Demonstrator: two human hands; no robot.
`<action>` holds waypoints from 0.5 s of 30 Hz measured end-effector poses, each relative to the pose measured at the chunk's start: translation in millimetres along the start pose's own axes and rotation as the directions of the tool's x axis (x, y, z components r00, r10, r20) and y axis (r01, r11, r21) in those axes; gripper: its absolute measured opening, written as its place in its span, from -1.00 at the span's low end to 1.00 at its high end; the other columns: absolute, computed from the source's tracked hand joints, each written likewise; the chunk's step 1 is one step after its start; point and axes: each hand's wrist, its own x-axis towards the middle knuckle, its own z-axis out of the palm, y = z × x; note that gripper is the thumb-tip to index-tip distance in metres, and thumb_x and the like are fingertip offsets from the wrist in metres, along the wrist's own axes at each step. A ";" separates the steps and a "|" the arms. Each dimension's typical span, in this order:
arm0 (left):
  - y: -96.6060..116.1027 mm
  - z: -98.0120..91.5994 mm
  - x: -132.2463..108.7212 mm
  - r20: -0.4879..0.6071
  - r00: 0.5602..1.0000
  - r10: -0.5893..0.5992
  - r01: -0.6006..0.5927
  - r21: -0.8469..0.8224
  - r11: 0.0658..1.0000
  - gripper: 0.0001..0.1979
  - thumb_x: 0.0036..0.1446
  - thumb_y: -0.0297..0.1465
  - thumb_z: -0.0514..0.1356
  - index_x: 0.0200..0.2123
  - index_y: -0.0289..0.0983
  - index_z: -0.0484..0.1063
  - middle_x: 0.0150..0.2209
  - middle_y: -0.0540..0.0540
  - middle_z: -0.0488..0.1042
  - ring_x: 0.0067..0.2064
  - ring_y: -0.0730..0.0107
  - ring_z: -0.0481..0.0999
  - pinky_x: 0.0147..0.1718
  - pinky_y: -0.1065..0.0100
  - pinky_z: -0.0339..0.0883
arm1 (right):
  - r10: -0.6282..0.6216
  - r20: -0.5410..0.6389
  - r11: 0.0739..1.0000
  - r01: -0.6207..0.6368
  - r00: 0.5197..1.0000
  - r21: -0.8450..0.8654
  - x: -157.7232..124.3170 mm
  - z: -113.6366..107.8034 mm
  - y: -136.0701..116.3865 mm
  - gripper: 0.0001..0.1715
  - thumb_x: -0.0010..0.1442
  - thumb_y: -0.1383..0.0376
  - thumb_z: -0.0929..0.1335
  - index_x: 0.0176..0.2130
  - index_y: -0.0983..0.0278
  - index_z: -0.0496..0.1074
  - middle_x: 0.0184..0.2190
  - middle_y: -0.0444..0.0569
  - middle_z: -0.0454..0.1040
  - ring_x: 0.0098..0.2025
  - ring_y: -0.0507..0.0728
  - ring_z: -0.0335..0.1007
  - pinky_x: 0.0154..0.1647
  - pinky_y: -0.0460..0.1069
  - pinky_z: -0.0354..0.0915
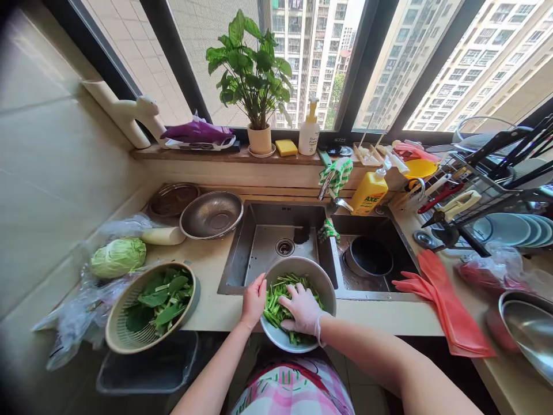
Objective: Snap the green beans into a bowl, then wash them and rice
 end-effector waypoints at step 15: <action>-11.4 -1.9 -56.8 -0.001 0.977 -0.215 0.215 -0.044 0.976 -0.52 0.12 -0.32 0.04 0.10 -0.37 0.20 0.08 -0.29 0.33 0.09 0.21 0.33 0.05 0.21 0.21 | 0.171 -0.102 0.972 -0.150 0.980 0.181 11.3 -33.9 13.2 -0.24 -0.01 -0.18 0.24 0.05 0.17 0.18 -0.12 0.06 0.27 -0.13 0.23 0.24 -0.17 0.06 0.18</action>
